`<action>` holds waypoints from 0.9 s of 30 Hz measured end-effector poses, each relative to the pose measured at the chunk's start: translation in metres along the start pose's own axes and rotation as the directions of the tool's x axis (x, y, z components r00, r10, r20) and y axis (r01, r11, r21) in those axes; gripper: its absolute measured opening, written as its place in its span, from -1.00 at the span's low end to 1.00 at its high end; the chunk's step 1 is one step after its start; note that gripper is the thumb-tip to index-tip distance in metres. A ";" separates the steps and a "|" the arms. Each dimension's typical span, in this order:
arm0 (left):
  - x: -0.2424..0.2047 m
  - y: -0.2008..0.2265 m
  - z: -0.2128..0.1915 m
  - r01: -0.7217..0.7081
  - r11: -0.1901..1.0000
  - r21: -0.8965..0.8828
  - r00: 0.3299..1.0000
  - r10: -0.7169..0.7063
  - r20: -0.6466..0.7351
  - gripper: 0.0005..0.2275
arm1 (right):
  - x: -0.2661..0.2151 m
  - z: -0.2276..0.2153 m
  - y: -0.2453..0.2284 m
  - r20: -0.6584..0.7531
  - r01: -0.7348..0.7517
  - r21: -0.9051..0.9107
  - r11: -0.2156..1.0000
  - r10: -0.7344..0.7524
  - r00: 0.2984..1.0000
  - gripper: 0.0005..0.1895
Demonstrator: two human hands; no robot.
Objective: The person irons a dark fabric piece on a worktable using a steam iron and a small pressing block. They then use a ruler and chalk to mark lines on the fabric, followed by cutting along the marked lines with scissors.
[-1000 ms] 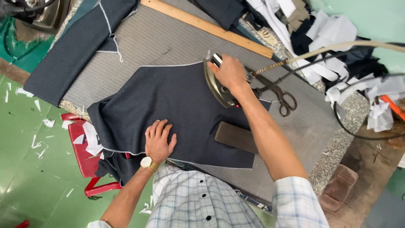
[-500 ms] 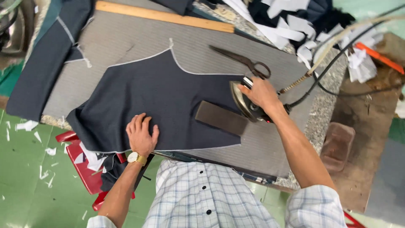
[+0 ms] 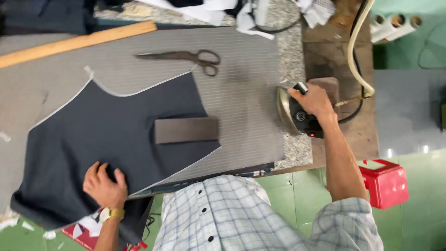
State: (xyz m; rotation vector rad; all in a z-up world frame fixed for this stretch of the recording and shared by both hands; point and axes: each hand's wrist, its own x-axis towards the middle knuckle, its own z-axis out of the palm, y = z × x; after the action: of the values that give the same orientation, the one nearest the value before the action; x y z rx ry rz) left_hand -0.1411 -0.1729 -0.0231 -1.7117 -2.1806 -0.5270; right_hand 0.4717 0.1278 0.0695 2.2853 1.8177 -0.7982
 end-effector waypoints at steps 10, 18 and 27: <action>-0.006 0.002 0.013 0.018 0.997 0.078 0.999 -0.020 0.033 -0.70 | 0.057 -0.025 0.137 -0.226 -0.200 0.129 0.971 0.225 0.948 -0.31; -0.008 0.003 0.018 0.104 0.992 0.077 0.990 -0.111 0.083 -0.67 | 0.062 0.021 0.142 -0.809 -0.145 -0.234 0.961 -0.110 0.577 -0.31; -0.006 0.002 0.017 0.137 0.989 0.049 0.986 -0.141 0.089 -0.66 | 0.046 0.083 -0.166 -0.275 0.784 -0.047 0.619 -0.762 0.586 -0.64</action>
State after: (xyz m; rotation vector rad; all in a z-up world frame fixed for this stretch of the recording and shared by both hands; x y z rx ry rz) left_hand -0.1380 -0.1694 -0.0410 -1.5994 -2.3716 -0.4400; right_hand 0.2965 0.1801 0.0151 1.5884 3.0428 -0.6417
